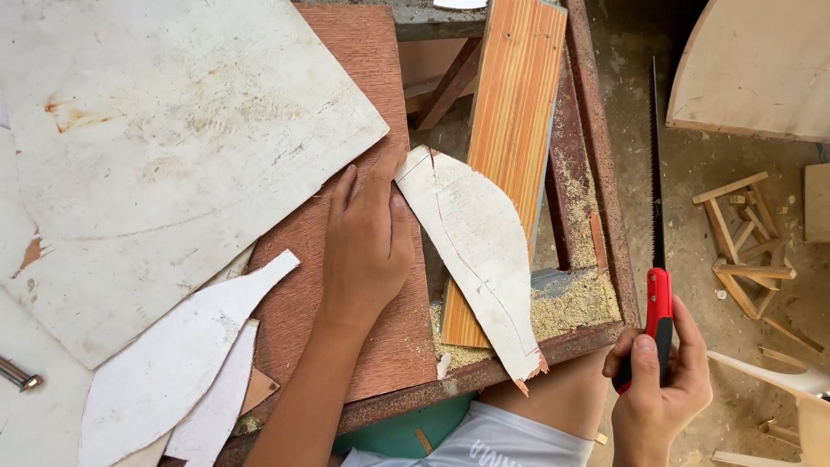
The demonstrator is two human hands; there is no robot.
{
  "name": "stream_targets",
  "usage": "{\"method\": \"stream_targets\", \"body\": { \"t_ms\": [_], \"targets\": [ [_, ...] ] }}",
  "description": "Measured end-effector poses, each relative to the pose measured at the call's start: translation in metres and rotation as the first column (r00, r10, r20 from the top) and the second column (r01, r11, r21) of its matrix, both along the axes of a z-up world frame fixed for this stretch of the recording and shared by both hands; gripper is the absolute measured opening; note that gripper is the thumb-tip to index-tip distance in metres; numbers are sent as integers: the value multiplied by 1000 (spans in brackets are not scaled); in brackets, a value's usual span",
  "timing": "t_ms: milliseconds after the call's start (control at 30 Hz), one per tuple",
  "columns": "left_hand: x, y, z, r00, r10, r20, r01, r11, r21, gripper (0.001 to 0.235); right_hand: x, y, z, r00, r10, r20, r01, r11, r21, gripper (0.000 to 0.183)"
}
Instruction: Using a hand saw to cut a curved shape out of a thin metal sheet on a workbench
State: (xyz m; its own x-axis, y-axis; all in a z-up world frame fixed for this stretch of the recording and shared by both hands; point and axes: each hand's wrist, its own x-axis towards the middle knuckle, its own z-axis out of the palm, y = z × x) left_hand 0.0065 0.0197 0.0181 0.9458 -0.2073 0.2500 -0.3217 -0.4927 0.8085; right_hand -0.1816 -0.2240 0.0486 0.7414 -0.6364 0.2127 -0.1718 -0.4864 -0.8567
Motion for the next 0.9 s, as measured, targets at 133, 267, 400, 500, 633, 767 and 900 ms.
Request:
{"method": "stream_targets", "body": {
  "t_ms": [133, 267, 400, 500, 633, 767, 900],
  "targets": [
    [0, 0, -2, 1000, -2, 8, 2, 1000, 25, 49, 1, -2, -10, 1000, -3, 20, 3, 1000, 4, 49],
    [0, -1, -3, 1000, 8, 22, -8, 1000, 26, 47, 3, -13, -41, 987, 45, 155, -50, 998, 28, 49],
    [1, -1, -3, 1000, 5, 30, -5, 1000, 18, 46, 11, -12, -56, 984, 63, 166, -70, 997, 33, 48],
    [0, -1, -1, 1000, 3, 24, -3, 1000, 24, 48, 11, -15, -57, 976, 59, 210, -84, 990, 115, 52],
    [1, -1, -2, 1000, -2, 26, 1, 999, 45, 48, 13, -17, -56, 977, 65, 202, -100, 980, 170, 55],
    [0, -1, -4, 1000, -4, 15, 4, 999, 54, 49, 13, -17, -57, 976, 69, 208, -107, 979, 175, 56],
    [0, 0, -3, 1000, -2, 10, 1, 999, 48, 48, 16, -14, -53, 979, 72, 191, -102, 983, 150, 55]
  ]
}}
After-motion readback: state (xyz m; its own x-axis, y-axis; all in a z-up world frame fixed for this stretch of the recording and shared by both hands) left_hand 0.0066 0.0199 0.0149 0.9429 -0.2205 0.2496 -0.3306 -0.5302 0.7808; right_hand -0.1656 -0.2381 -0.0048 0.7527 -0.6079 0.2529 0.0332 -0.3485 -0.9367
